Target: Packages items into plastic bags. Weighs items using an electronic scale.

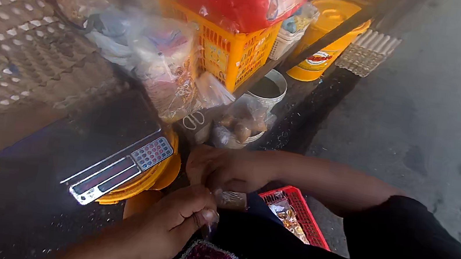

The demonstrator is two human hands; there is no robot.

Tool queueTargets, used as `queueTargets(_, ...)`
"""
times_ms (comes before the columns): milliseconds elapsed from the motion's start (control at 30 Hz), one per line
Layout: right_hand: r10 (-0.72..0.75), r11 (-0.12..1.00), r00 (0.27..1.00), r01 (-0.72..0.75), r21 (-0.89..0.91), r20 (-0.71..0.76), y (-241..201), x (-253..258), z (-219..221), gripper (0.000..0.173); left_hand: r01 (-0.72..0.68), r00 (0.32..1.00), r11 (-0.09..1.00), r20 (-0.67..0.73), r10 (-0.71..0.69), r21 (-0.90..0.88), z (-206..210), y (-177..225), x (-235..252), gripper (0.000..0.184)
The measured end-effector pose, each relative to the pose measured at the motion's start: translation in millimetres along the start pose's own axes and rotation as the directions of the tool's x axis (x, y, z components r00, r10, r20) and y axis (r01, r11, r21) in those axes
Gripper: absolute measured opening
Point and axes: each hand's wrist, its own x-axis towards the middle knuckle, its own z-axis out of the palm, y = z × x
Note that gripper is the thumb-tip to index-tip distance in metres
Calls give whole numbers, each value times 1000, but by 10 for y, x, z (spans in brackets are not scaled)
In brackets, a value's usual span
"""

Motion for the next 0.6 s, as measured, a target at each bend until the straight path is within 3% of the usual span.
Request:
queueTargets(67, -56, 998, 989, 58, -11, 136, -343, 187, -331, 37, -165, 983, 979, 103, 154, 116, -84, 405, 3, 33)
queueTargets(133, -59, 998, 965, 47, 52, 255, -585, 294, -476, 36, -257, 962, 932, 161, 221, 256, -66, 668, -11, 28)
queueTargets(267, 19, 924, 919, -167, 344, 395, -687, 222, -432, 32, -265, 956, 928, 198, 218, 261, 29, 783, -193, 22)
queueTargets(367, 36, 859, 916, -233, 456, 400, -718, 94, -316, 32, -217, 960, 961, 214, 178, 171, 70, 792, -391, 23)
queueTargets(600, 112, 865, 940, -252, 434, 322, -683, -23, -327, 31, -278, 952, 954, 164, 258, 110, 13, 566, -350, 20)
